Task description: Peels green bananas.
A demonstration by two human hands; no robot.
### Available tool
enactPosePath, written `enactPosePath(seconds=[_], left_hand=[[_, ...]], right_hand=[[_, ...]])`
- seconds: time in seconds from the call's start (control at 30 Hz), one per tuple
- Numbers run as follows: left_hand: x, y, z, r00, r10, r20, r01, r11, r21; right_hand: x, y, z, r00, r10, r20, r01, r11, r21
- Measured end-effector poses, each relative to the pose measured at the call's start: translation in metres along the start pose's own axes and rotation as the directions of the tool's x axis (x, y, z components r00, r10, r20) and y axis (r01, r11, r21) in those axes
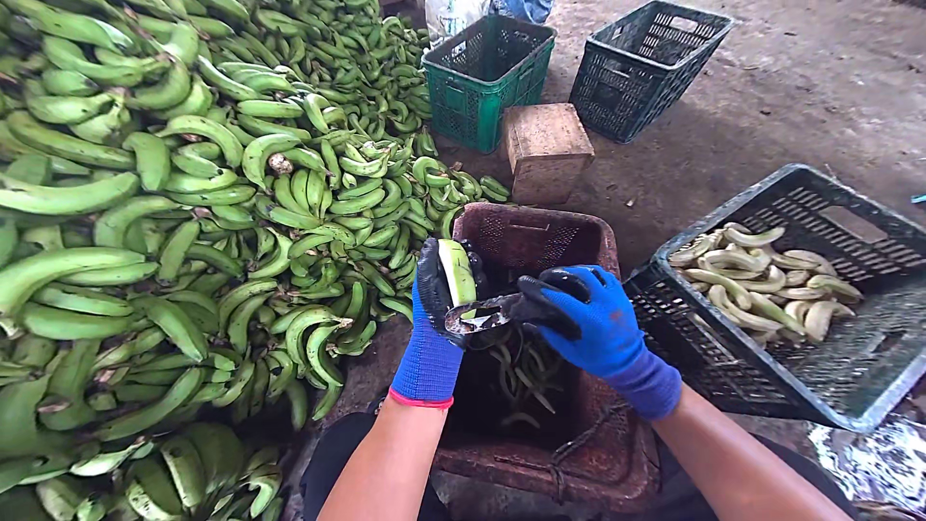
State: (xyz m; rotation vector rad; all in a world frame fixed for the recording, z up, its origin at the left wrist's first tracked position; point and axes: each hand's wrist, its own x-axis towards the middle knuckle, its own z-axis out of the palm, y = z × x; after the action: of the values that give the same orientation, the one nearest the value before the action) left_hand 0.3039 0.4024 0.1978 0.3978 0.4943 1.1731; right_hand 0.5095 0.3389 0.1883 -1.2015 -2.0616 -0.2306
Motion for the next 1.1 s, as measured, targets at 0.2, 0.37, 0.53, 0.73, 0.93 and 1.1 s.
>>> enactPosePath(seconds=[0.2,0.37,0.53,0.73,0.93,1.1], left_hand=[[-0.009,0.002,0.023,0.986,0.164,-0.038,-0.162,0.986,0.042],[-0.018,0.000,0.028,0.965,0.253,0.070,-0.261,0.950,0.168],[-0.028,-0.002,0.032,0.963,0.260,0.068,-0.256,0.812,0.524],[-0.033,-0.006,0.039,0.967,0.221,0.130,-0.211,0.399,0.892],[-0.024,-0.017,0.033,0.983,0.025,0.181,-0.181,0.249,0.951],[-0.018,-0.001,0.023,0.995,0.098,-0.014,-0.041,0.532,0.846]], right_hand=[[0.010,-0.014,-0.007,0.983,0.139,0.119,-0.141,0.990,0.007],[0.018,-0.013,-0.015,0.948,0.240,0.210,-0.253,0.967,0.036],[0.021,-0.009,-0.021,0.933,0.288,0.217,-0.306,0.950,0.055],[0.026,-0.002,-0.031,0.837,0.429,0.339,-0.464,0.886,0.026],[0.029,0.031,-0.033,0.444,0.613,0.653,-0.833,0.550,0.050],[0.013,0.010,-0.034,0.792,0.360,0.493,-0.501,0.845,0.188]])
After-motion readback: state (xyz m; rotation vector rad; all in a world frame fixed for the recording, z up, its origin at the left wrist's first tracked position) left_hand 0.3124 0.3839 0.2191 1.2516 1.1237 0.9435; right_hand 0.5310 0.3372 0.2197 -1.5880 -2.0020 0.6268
